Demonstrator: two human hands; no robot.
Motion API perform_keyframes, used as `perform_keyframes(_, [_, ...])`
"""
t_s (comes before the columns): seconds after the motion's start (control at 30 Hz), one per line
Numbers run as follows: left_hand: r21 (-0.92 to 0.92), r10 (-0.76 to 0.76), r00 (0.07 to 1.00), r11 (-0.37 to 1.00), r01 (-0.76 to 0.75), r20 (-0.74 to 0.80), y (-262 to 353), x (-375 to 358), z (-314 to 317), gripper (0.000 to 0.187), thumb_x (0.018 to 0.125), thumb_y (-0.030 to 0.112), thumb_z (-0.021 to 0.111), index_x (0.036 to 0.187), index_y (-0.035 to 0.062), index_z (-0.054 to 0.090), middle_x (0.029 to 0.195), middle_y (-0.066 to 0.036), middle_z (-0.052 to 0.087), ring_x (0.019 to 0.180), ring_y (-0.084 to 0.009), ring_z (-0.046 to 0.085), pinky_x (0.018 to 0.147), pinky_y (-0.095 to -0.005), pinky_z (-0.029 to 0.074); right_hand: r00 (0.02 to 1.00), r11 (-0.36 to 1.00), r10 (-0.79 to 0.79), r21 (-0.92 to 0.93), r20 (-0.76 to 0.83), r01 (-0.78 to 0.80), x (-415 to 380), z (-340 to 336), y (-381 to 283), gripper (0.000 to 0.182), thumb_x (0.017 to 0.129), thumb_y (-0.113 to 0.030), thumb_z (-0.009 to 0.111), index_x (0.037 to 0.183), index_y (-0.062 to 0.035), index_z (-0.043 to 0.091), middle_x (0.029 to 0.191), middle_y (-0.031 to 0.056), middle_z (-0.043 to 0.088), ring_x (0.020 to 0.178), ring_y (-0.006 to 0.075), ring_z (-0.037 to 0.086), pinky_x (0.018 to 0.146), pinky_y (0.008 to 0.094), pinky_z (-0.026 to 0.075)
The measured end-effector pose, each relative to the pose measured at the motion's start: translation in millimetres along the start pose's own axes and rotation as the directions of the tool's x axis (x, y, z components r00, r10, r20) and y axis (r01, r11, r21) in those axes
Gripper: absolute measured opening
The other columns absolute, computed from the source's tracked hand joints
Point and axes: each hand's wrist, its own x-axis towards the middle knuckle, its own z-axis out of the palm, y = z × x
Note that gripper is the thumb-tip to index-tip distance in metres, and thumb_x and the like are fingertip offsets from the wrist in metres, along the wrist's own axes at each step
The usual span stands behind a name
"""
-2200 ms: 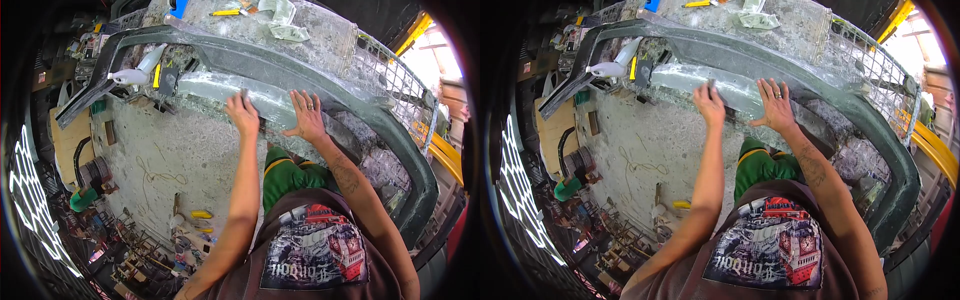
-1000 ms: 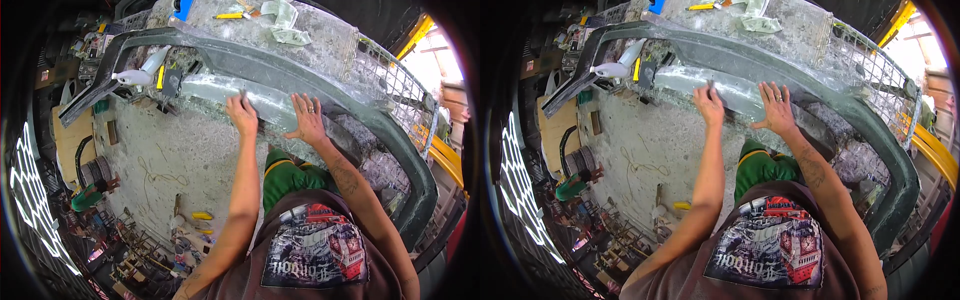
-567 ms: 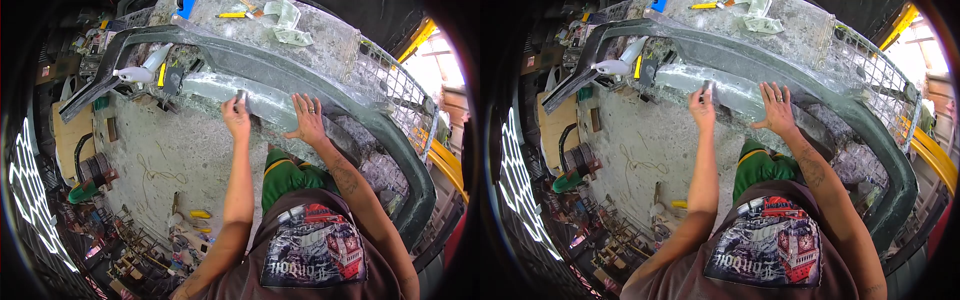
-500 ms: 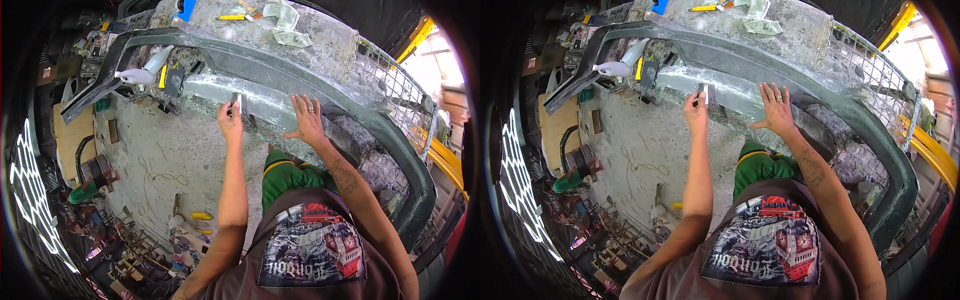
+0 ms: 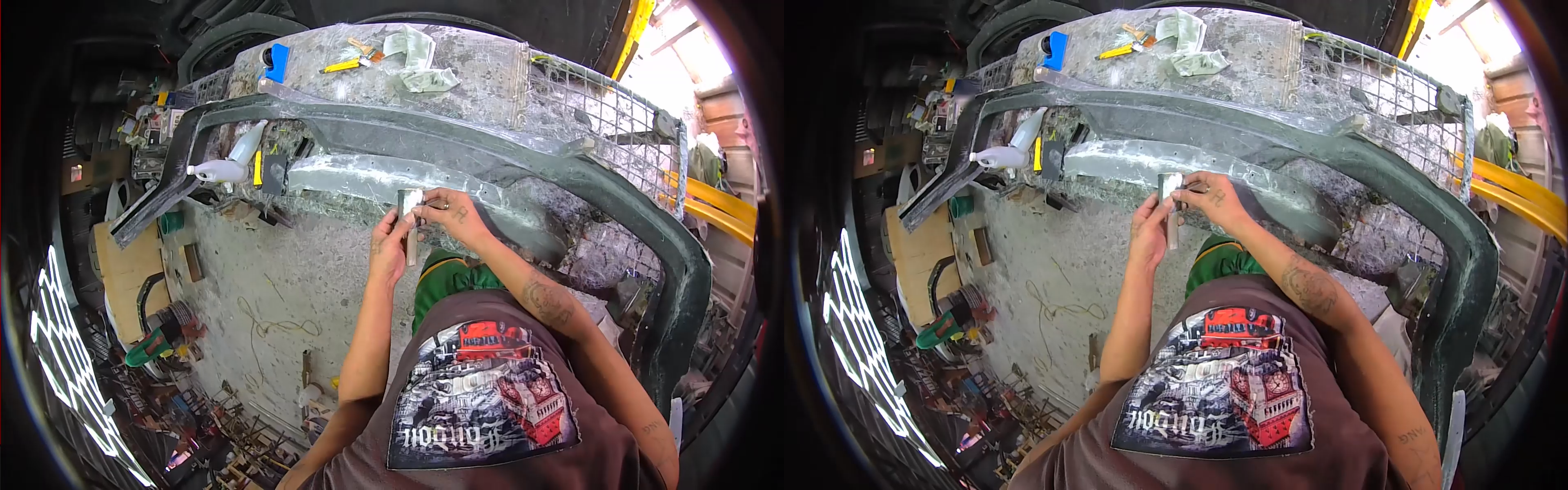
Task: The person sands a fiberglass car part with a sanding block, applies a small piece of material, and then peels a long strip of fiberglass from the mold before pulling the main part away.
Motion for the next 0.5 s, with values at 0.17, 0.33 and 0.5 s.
perform_keyframes(0.17, [0.143, 0.075, 0.996, 0.987, -0.068, -0.046, 6, -11, 16, 0.033, 0.103, 0.014, 0.068, 0.133, 0.0004, 0.064, 0.114, -0.006, 0.072, 0.098, -0.0132, 0.07, 0.075, -0.0311, 0.061, 1.0, 1.0, -0.026, -0.002, -0.013, 0.026, -1, 1, 0, 0.033, 0.091, -0.013, 0.084, 0.111, 0.0041, 0.065, 0.1, 0.0124, 0.074, 0.085, 0.0154, 0.068, 0.075, 0.0316, 0.058])
perform_keyframes(0.33, [0.072, 0.107, 0.982, 0.993, -0.097, -0.153, 8, -30, 17, 0.034, 0.103, 0.018, 0.07, 0.132, 0.0015, 0.065, 0.11, -0.004, 0.072, 0.091, -0.0121, 0.07, 0.072, -0.0303, 0.061, 0.997, 0.999, -0.043, 0.014, 0.059, 0.042, -9, 7, -13, 0.032, 0.093, -0.015, 0.082, 0.114, -0.0024, 0.062, 0.097, 0.0038, 0.068, 0.091, 0.013, 0.064, 0.077, 0.0299, 0.054])
perform_keyframes(0.5, [0.042, 0.138, 0.987, 0.99, -0.135, -0.082, 11, -55, -3, 0.032, 0.104, 0.023, 0.069, 0.129, 0.0033, 0.065, 0.104, -0.002, 0.072, 0.085, -0.0105, 0.067, 0.064, -0.0281, 0.056, 0.956, 0.999, 0.036, -0.019, 0.292, -0.032, -10, 9, -32, 0.033, 0.094, -0.019, 0.083, 0.115, -0.0035, 0.063, 0.096, 0.003, 0.068, 0.089, 0.0117, 0.065, 0.073, 0.028, 0.053])
